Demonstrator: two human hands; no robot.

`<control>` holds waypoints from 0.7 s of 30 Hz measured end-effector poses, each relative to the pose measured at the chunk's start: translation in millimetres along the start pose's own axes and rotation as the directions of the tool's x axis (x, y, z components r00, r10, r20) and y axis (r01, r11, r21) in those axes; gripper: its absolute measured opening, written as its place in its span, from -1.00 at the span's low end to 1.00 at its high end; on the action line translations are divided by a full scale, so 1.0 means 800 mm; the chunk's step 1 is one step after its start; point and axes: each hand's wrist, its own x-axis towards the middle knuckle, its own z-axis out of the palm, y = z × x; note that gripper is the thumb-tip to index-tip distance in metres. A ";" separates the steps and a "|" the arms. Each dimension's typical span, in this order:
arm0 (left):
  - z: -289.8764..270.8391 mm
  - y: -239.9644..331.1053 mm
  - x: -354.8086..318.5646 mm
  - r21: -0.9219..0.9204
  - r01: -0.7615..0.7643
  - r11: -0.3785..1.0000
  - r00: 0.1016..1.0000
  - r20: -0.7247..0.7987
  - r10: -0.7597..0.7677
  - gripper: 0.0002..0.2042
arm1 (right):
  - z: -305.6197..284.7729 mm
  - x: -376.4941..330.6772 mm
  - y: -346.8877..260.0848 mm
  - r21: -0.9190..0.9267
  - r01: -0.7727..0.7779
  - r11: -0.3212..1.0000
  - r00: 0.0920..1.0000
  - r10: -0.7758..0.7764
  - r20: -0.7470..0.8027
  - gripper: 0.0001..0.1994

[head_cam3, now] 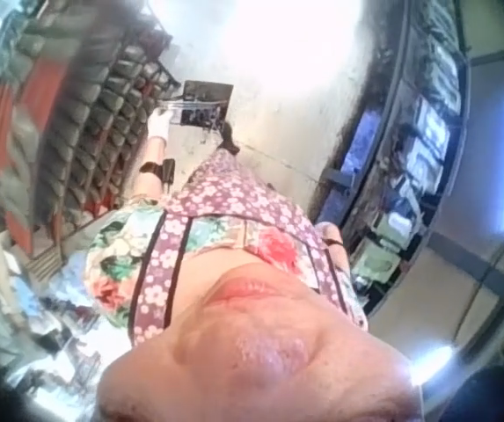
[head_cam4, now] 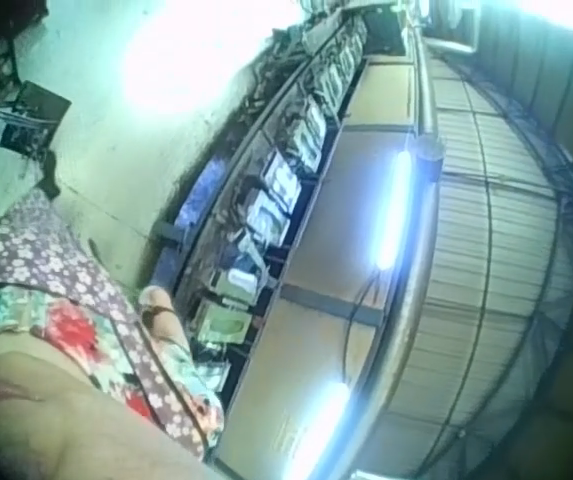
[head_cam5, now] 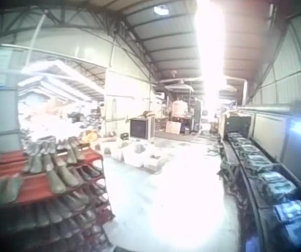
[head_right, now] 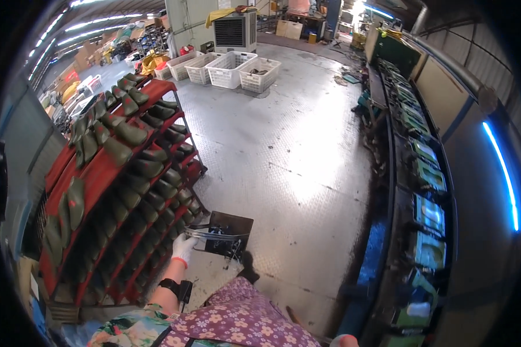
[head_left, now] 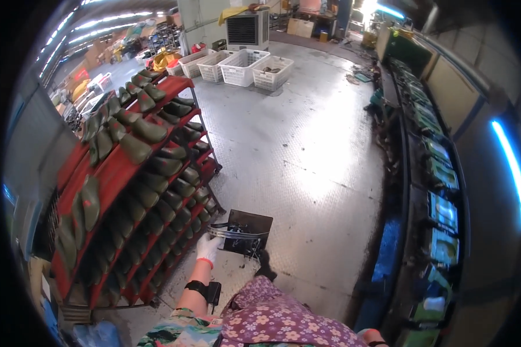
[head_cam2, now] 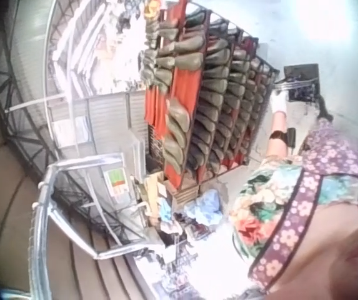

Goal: Sweeping manufacturing waste and scraps from the factory floor into a dustpan.

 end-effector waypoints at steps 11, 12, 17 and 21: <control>0.178 0.157 0.354 -0.574 0.148 0.806 0.982 0.179 -0.053 -0.72 | -0.529 -0.293 -0.332 -0.221 0.124 0.967 0.808 -0.227 -0.543 -0.65; 0.190 0.173 0.388 -0.570 0.146 0.808 0.983 0.175 -0.054 -0.72 | -0.566 -0.294 -0.364 -0.228 0.128 0.965 0.809 -0.235 -0.539 -0.65; 0.218 0.241 0.567 -0.690 0.160 0.706 0.987 0.135 -0.091 -0.76 | -0.794 -0.292 -0.566 -0.366 0.160 0.917 0.800 -0.338 -0.496 -0.65; 0.235 0.301 0.711 -0.579 0.176 0.796 0.984 0.104 -0.143 -0.79 | -1.052 -0.334 -0.845 -0.660 0.186 0.727 0.750 -0.539 -0.383 -0.66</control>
